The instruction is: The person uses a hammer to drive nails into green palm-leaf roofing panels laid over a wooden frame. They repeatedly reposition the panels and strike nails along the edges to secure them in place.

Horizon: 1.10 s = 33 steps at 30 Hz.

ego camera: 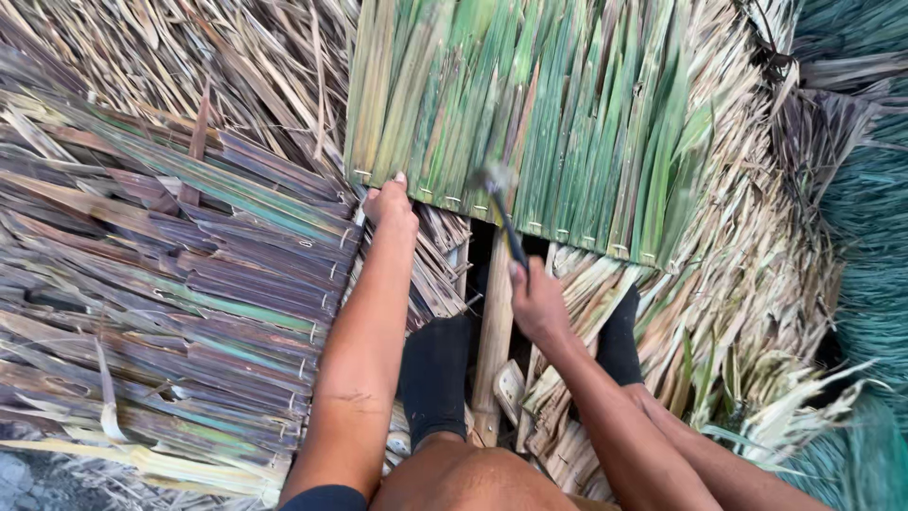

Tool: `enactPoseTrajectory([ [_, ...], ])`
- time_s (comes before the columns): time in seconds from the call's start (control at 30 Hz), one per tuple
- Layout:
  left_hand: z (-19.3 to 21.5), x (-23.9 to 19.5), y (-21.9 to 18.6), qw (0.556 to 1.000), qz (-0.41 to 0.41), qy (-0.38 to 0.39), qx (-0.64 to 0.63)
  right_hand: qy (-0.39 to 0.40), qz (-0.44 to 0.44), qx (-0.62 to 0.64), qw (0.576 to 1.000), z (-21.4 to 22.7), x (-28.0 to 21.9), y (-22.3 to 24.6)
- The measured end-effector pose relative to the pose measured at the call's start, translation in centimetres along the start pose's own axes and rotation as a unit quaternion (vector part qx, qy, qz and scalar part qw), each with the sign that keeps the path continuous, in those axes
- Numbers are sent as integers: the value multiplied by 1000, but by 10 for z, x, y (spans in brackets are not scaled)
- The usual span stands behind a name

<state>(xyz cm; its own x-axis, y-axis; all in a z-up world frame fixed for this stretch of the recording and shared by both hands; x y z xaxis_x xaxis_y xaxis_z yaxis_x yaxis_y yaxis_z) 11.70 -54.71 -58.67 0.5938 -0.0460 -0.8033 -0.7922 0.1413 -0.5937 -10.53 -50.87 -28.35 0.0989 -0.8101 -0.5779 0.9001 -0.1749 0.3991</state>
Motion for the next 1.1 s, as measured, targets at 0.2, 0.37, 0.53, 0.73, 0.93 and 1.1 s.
enactPoseTrajectory([
  [0.2, 4, 15, 17, 996, -63, 52, -32, -97, 284, 541, 786, 27, -45, -22],
  [0.37, -3, 22, 19, 997, -55, 33, -48, -47, 68, 118, 990, -14, -21, -15],
  [0.53, 0, 23, 17, 985, -110, 72, -108, -60, 111, 281, 951, 10, -29, -16],
  [0.73, 2, 7, 3, 998, -45, 53, -3, -135, 290, 338, 885, 11, -45, -8],
  [0.93, -6, -15, -19, 997, -52, 55, -5, -31, 18, 287, 957, 2, -3, -20],
  [1.1, -3, -3, -10, 996, -64, 53, 14, -109, 285, 467, 830, 3, -30, -29],
])
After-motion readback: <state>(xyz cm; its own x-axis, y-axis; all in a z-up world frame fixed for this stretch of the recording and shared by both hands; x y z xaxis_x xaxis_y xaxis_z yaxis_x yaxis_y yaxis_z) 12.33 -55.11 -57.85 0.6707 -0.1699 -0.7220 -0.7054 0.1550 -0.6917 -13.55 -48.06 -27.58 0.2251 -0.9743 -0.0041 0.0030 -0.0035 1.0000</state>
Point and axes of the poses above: each hand's wrist, its own x-axis towards the middle knuckle, its own z-axis out of the back of the hand, y = z × x, the point moved 1 cm from there along x, towards the middle knuckle, and after that the axes turned 3 degrees about -z, right-handed, at the moved point
